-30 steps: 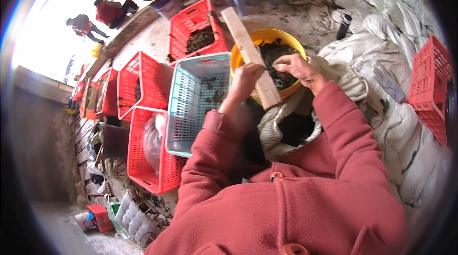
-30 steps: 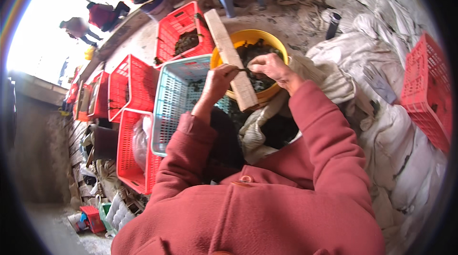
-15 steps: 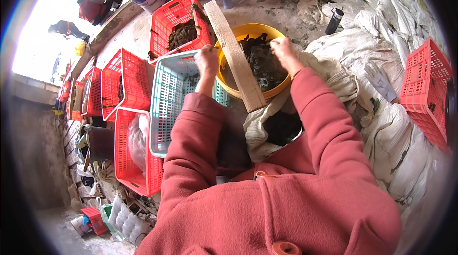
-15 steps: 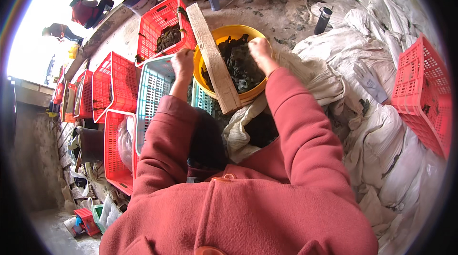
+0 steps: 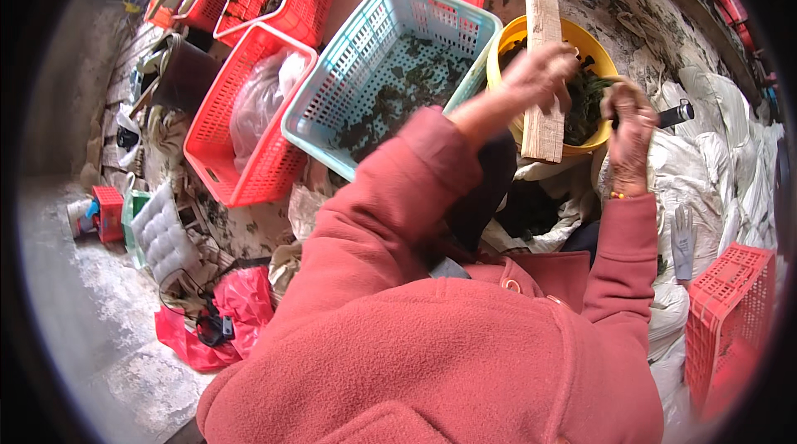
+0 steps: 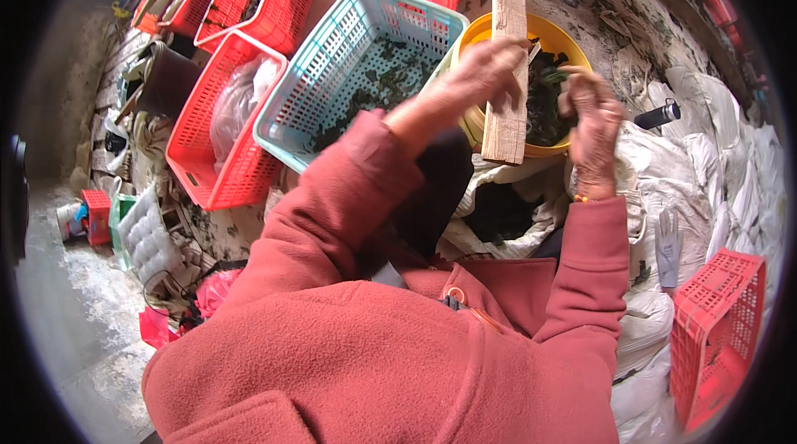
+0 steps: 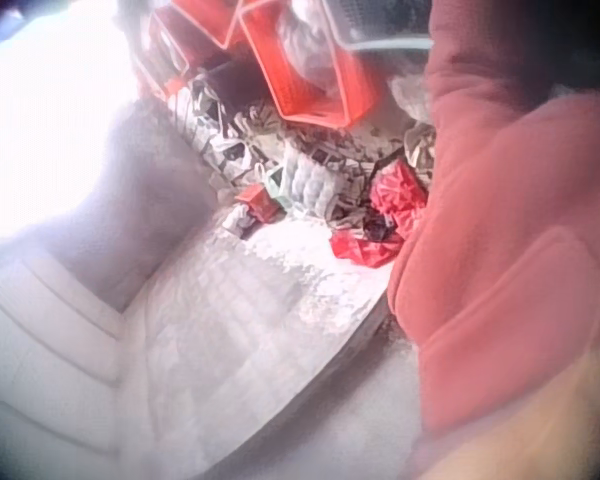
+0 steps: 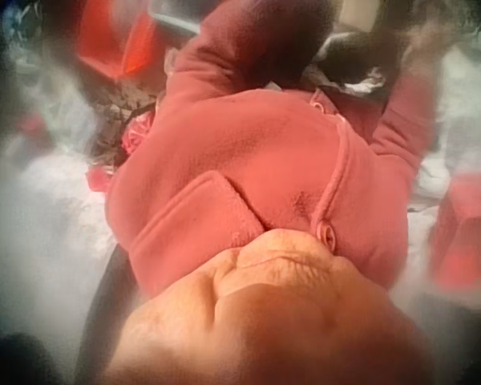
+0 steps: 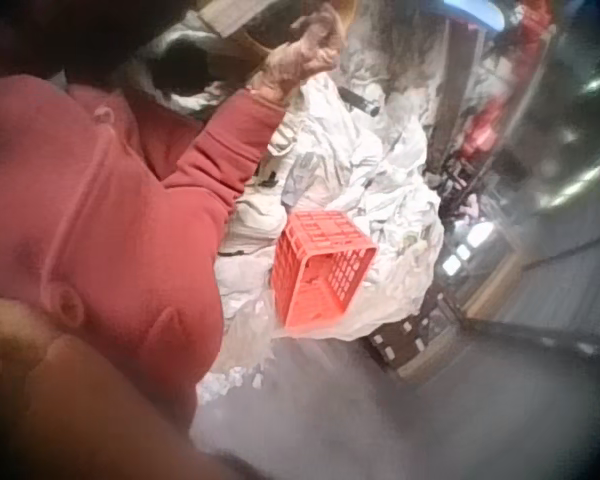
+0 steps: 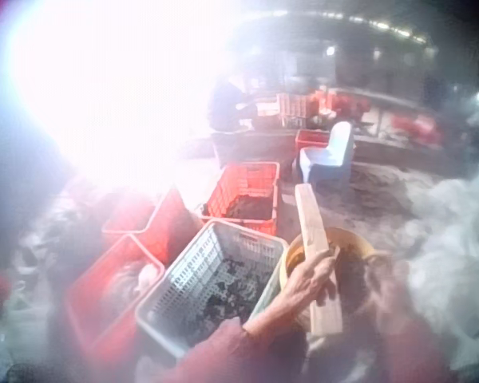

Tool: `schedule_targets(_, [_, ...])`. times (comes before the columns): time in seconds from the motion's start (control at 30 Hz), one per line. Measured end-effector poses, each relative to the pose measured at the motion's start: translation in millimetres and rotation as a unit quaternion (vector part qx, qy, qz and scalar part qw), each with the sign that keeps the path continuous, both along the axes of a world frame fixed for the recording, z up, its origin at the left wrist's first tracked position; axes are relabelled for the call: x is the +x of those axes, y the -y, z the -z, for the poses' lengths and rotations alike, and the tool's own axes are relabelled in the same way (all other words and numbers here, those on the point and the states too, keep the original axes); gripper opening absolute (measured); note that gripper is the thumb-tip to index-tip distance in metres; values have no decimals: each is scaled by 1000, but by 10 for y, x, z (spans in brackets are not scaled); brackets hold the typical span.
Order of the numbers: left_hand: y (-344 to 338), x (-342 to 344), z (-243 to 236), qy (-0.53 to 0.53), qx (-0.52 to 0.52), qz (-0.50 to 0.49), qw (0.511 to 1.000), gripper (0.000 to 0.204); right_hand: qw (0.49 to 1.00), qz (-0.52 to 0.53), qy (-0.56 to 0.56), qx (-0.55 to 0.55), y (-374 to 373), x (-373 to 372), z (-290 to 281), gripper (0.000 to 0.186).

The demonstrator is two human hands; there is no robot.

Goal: The person sits on the floor and repeatedly picks green leafy vegetables from a light blue basket, strips them by hand, and places the pieces into a yellow bucket. The process is continuous and repetitive.

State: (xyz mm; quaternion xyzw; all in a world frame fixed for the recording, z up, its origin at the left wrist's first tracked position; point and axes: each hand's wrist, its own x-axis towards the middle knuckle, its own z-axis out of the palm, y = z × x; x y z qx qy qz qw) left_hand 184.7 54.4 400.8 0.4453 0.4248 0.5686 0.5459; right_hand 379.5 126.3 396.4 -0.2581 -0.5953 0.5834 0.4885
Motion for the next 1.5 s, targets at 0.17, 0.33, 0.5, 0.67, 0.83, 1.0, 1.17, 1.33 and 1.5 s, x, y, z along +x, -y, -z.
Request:
schedule_targets(0.17, [435, -1619, 571, -137, -2, -192, 972, 33, 946, 294, -31, 134, -318, 190, -67, 23])
schedule_targets(0.33, [884, -2781, 2185, -421, -247, -251, 836, 26, 961, 116, 243, -59, -540, 15, 520, 44])
schedule_targets(0.5, [1196, -2356, 3786, -569, -312, -59, 759, 27, 961, 78, 259, 60, -491, 166, 628, 26])
schedule_targets(0.67, [1338, -1838, 4398, -571, -473, -29, 670, 62, 956, 127, 237, -119, -344, 300, 604, 21])
schedule_targets(0.83, [1109, -2362, 4135, -211, -343, -140, 905, 11, 951, 116, 266, -109, -309, 325, 523, 20])
schedule_targets(1.0, [921, -2582, 3646, -493, -340, -277, 751, 16, 952, 101, 268, -105, -259, 293, 470, 19])
schedule_targets(1.17, [750, -1973, 3673, -530, -337, -143, 765, 67, 952, 88, 275, -102, -229, 280, 493, 18])
schedule_targets(1.33, [801, -1473, 3888, -530, -391, 126, 742, 67, 951, 82, 277, -112, -240, 285, 514, 17])
schedule_targets(1.5, [834, -2102, 3353, -338, -305, 1, 890, 26, 955, 78, 270, -97, -237, 300, 486, 18])
